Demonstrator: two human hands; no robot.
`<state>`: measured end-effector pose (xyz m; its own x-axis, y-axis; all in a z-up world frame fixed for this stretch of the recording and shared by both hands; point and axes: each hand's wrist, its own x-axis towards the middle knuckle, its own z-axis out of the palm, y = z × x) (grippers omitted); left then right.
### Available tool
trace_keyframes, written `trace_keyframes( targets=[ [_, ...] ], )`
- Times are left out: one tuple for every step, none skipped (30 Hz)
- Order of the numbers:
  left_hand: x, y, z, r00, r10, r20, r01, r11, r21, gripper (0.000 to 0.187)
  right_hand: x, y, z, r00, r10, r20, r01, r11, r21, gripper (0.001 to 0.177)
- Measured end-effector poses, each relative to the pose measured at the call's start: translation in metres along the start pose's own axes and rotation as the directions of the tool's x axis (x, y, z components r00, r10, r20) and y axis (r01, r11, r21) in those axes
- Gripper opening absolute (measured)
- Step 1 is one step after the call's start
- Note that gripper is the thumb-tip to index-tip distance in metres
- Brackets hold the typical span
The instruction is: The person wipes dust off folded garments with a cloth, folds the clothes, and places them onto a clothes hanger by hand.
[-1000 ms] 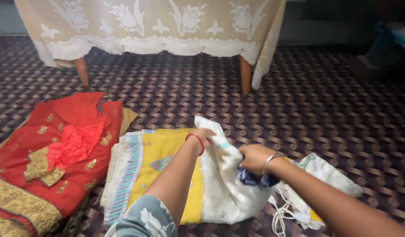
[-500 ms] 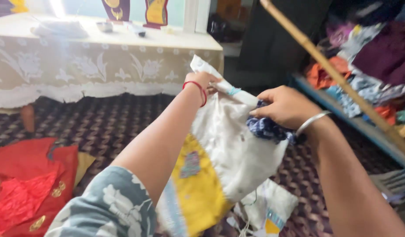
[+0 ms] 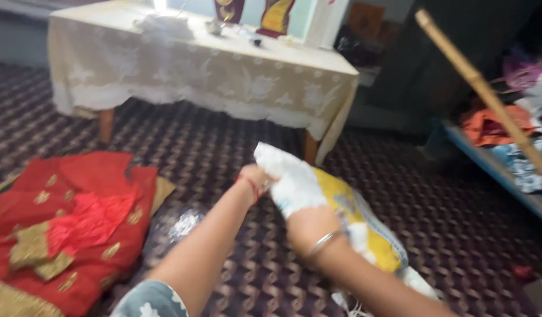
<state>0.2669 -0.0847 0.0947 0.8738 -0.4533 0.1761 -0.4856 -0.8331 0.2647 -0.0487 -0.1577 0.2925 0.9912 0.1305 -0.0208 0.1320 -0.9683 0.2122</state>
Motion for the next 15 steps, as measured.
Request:
trace_keyframes(
  targets=[
    [-0.024, -0.026, 0.029, 0.958, -0.213, 0.190, 0.260, 0.926, -0.274, 0.051, 0.008, -0.029, 0.034, 0.997, -0.044, 0.057, 0.043, 0.999, 0.026, 0.023],
    [-0.057, -0.048, 0.061, 0.837, -0.340, 0.429, 0.526, 0.714, -0.462, 0.054, 0.010, -0.053, 0.066, 0.984, -0.110, 0.140, 0.106, 0.994, 0.042, 0.023],
    [-0.094, -0.073, 0.088, 0.831, -0.399, 0.387, 0.545, 0.725, -0.421, 0.056, 0.010, -0.075, 0.092, 0.959, -0.177, 0.221, 0.167, 0.984, 0.064, 0.023],
    [-0.131, -0.100, 0.110, 0.826, -0.451, 0.339, 0.559, 0.739, -0.377, 0.058, 0.011, -0.094, 0.113, 0.937, -0.175, 0.301, 0.150, 0.983, 0.105, 0.023],
    [-0.164, -0.124, 0.126, 0.819, -0.497, 0.288, 0.572, 0.750, -0.332, 0.061, 0.011, -0.111, 0.129, 0.909, -0.176, 0.379, 0.130, 0.981, 0.144, 0.026],
    [-0.192, -0.142, 0.137, 0.810, -0.537, 0.235, 0.586, 0.760, -0.282, 0.063, 0.013, -0.125, 0.142, 0.907, -0.173, 0.384, 0.097, 0.973, 0.209, 0.027],
    [-0.216, -0.157, 0.145, 0.768, -0.576, 0.281, 0.625, 0.575, -0.528, 0.054, 0.016, -0.139, 0.151, 0.905, -0.170, 0.390, 0.063, 0.960, 0.271, 0.028],
    [-0.244, -0.168, 0.155, 0.719, -0.608, 0.337, 0.612, 0.323, -0.722, 0.046, 0.013, -0.150, 0.160, 0.899, -0.173, 0.402, 0.035, 0.944, 0.329, 0.029],
    [-0.271, -0.175, 0.163, 0.673, -0.625, 0.397, 0.535, 0.040, -0.844, 0.038, 0.008, -0.160, 0.166, 0.895, -0.166, 0.413, 0.010, 0.935, 0.354, 0.029],
    [-0.285, -0.180, 0.165, 0.654, -0.631, 0.416, 0.521, -0.022, -0.853, 0.036, 0.011, -0.168, 0.167, 0.897, -0.160, 0.412, -0.008, 0.926, 0.377, 0.029],
    [-0.295, -0.179, 0.159, 0.639, -0.626, 0.447, 0.531, -0.061, -0.845, 0.036, 0.011, -0.175, 0.167, 0.898, -0.153, 0.412, -0.027, 0.916, 0.400, 0.030],
    [-0.302, -0.174, 0.146, 0.620, -0.609, 0.495, 0.564, -0.094, -0.820, 0.036, 0.012, -0.182, 0.167, 0.908, -0.157, 0.389, -0.024, 0.907, 0.421, 0.029],
    [-0.305, -0.168, 0.131, 0.591, -0.583, 0.557, 0.610, -0.129, -0.782, 0.036, 0.013, -0.186, 0.166, 0.917, -0.159, 0.367, -0.021, 0.897, 0.442, 0.029],
    [-0.308, -0.164, 0.116, 0.547, -0.518, 0.657, 0.685, -0.173, -0.708, 0.037, 0.013, -0.192, 0.165, 0.925, -0.156, 0.347, -0.025, 0.884, 0.466, 0.028],
    [-0.311, -0.159, 0.104, 0.491, -0.440, 0.752, 0.761, -0.205, -0.616, 0.037, 0.015, -0.199, 0.164, 0.934, -0.144, 0.327, -0.044, 0.863, 0.504, 0.028]
  ],
)
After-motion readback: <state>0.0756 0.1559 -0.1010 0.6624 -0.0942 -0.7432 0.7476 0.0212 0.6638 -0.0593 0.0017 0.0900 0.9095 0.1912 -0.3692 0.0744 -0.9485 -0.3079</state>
